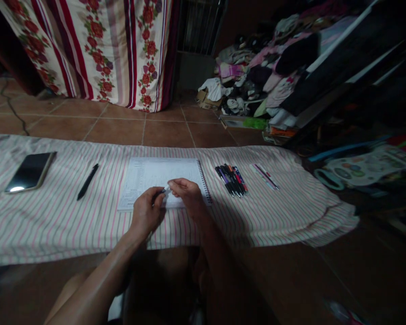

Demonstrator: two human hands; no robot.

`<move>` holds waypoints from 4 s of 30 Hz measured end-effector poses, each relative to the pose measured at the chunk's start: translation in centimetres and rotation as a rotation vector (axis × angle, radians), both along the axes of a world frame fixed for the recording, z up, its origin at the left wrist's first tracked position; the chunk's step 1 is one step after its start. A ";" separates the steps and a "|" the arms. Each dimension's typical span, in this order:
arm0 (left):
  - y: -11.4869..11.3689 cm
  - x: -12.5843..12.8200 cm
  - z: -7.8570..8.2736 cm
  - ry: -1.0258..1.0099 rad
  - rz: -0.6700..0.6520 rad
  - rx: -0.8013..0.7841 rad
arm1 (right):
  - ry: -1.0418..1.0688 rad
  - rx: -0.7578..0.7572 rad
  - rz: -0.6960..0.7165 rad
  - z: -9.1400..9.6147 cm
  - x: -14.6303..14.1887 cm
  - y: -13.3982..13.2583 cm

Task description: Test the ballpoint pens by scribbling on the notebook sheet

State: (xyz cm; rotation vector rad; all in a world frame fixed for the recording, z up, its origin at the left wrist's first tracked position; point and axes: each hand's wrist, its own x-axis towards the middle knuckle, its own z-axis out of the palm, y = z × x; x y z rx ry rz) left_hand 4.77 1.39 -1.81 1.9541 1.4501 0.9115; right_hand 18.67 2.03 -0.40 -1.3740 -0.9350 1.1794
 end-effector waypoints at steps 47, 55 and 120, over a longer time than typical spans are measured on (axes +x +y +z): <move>2.6 -0.4 2.4 -1.499 0.425 -0.737 | -0.283 0.302 0.407 -0.3 0.2 -1.8; 2.3 -0.1 2.1 -1.564 0.212 -0.635 | -0.173 0.111 0.365 -1.4 -0.4 -1.4; -3.6 -4.9 -1.3 -0.116 -0.269 0.070 | -0.140 0.188 -0.106 -0.6 -5.5 1.4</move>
